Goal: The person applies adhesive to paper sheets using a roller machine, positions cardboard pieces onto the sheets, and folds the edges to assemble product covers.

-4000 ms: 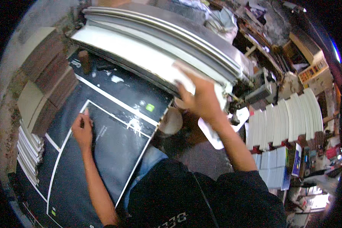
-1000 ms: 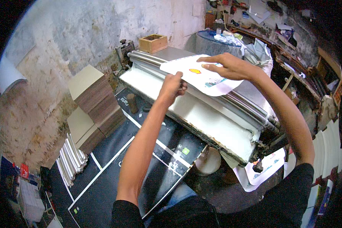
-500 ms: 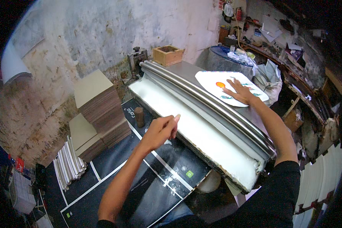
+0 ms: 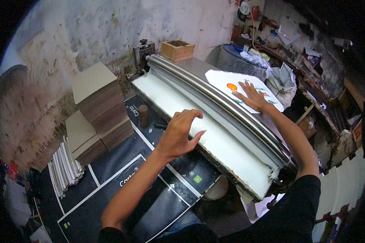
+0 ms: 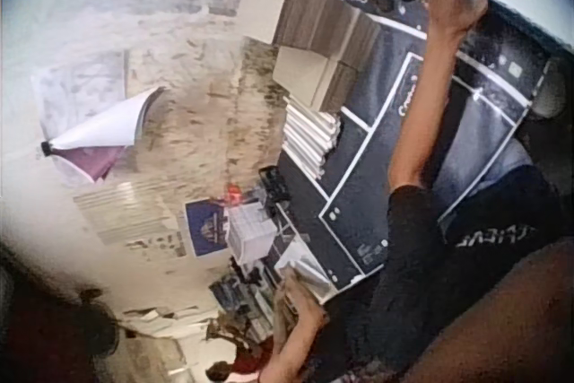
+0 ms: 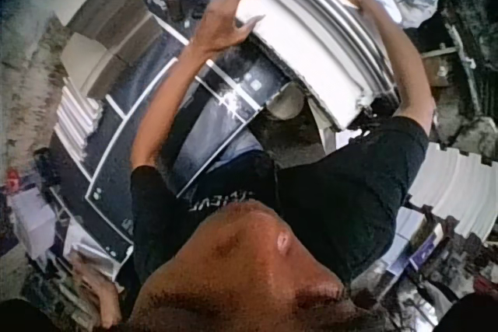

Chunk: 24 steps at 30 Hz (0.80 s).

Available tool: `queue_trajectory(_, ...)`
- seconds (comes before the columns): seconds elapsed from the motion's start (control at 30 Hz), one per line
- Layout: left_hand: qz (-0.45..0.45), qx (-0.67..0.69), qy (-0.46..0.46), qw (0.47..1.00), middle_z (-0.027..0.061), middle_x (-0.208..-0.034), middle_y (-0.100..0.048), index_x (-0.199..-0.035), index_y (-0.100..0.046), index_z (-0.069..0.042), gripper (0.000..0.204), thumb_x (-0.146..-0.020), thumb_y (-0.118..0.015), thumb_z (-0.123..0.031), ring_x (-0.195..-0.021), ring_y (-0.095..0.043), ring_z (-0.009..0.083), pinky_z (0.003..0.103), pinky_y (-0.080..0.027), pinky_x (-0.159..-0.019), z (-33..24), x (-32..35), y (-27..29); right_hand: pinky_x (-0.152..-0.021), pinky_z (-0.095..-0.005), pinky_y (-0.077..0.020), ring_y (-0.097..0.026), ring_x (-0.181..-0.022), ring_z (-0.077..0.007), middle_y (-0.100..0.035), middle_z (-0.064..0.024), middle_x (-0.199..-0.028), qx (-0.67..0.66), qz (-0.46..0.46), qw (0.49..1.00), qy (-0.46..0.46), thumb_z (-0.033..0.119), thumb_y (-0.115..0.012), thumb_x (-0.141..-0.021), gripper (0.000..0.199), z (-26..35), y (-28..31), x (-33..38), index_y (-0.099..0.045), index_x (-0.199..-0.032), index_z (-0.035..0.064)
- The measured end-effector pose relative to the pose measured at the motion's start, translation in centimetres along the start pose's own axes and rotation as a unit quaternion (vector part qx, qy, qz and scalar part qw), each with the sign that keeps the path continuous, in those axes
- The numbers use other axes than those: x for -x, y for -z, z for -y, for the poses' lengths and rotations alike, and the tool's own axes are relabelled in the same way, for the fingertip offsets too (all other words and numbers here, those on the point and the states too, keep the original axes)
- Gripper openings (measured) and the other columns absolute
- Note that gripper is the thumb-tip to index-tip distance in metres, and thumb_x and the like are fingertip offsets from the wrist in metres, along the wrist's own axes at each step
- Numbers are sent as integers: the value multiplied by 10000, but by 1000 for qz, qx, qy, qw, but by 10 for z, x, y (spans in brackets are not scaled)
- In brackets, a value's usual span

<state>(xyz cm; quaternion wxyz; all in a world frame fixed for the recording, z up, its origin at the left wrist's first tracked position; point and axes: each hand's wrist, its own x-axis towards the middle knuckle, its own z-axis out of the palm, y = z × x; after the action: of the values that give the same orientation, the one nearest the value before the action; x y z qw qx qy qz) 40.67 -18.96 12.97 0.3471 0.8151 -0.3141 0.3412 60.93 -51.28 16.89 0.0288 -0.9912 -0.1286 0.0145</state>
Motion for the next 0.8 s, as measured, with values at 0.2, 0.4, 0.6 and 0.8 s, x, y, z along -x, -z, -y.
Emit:
queue_trajectory(0.2,-48,31,-2,998,127,-1225,-650,-1300,-504,-28,636,-767,-840,-105,-1175,-619,289,406,-436,-1005,2,-12,-23,-1219,-675,-93,-61,-1578,-397,-56,-200,-1712,-3,19,1000,14,957,-250,-824,1151,20,6,18,-162,-1655,166)
queue_trajectory(0.4,-47,-9,-42,998,109,-1242,-634,-1282,-499,-30,630,-747,-829,-78,-1183,-616,277,407,-437,-1001,14,-17,-53,-1224,-669,-69,-49,-1580,-390,-53,-191,-1714,-9,29,999,16,970,-253,-807,1175,22,7,20,-141,-1658,167)
queue_trajectory(0.6,-71,-77,-107,989,92,-1177,-635,-1204,-532,-29,471,-793,-763,-28,-1121,-631,264,403,-466,-946,18,-28,-74,-1223,-681,-72,-36,-1584,-371,-45,-166,-1719,6,30,999,10,935,-248,-842,1101,19,8,22,-113,-1661,212)
queue_trajectory(0.8,-108,-125,-158,974,76,-1078,-659,-1129,-556,-44,364,-814,-736,-13,-1018,-665,243,390,-483,-904,29,-32,-91,-1217,-683,-77,-49,-1583,-379,-46,-185,-1717,-7,31,999,22,967,-263,-809,1165,21,7,23,-122,-1661,185)
